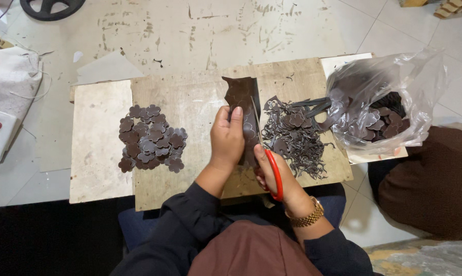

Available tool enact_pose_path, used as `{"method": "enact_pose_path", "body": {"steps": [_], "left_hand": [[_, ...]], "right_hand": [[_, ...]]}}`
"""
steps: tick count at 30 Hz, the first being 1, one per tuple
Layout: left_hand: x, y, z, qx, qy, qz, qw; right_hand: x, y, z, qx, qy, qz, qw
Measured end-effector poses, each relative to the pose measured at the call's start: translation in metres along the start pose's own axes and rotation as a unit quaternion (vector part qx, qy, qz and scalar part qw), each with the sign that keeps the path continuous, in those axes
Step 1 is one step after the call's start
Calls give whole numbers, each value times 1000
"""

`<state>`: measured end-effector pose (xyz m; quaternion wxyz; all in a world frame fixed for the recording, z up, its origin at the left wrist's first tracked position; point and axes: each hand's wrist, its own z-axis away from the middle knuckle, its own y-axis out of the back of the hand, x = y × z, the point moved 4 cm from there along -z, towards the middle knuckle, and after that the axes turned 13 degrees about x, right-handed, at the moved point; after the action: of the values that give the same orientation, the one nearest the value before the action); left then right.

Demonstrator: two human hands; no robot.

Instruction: The person uses red-handled scissors to cut flower-shaped pieces from a dark brown sheet of material. They hold the material with the left hand and cut with the right, placing finished pieces into a pile on the table and discarding scraps.

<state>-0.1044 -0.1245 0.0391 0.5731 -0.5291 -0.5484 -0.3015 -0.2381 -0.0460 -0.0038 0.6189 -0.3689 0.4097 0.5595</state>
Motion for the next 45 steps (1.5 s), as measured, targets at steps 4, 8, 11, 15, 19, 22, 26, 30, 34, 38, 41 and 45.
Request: {"method": "enact_pose_path", "body": {"steps": [4, 8, 11, 15, 19, 22, 26, 30, 34, 38, 41, 45], "left_hand": [[-1, 12, -15, 3, 82, 29, 996], [6, 18, -18, 52, -42, -132, 989], [4, 9, -7, 31, -57, -135, 989], [4, 4, 1, 44, -54, -146, 987], [8, 4, 0, 55, -68, -125, 988], [9, 3, -2, 52, -72, -134, 987], [2, -2, 2, -2, -32, -149, 988], [1, -6, 5, 6, -62, -141, 988], [-4, -7, 4, 2, -67, -140, 988], [-13, -9, 6, -30, -22, -166, 985], [-12, -11, 7, -31, -43, -161, 985], [-13, -14, 8, -34, -21, -179, 983]], "right_hand": [[1, 3, 2, -21, 5, 0, 1000], [-1, -2, 4, -26, 36, 51, 998], [-6, -1, 5, -13, 39, 72, 997], [-8, -3, 7, -5, 11, 37, 999], [-10, -8, 8, -4, 10, 8, 1000], [-13, -7, 9, -1, 0, 19, 1000], [-17, -6, 9, 2, -7, -7, 1000], [-14, -2, 7, 12, -9, -11, 1000], [-2, 3, 1, 27, -34, 6, 999], [0, 6, -6, 17, 29, -75, 997], [3, 9, -6, 22, 12, -84, 996], [6, 13, -5, 57, -16, -30, 998]]}}
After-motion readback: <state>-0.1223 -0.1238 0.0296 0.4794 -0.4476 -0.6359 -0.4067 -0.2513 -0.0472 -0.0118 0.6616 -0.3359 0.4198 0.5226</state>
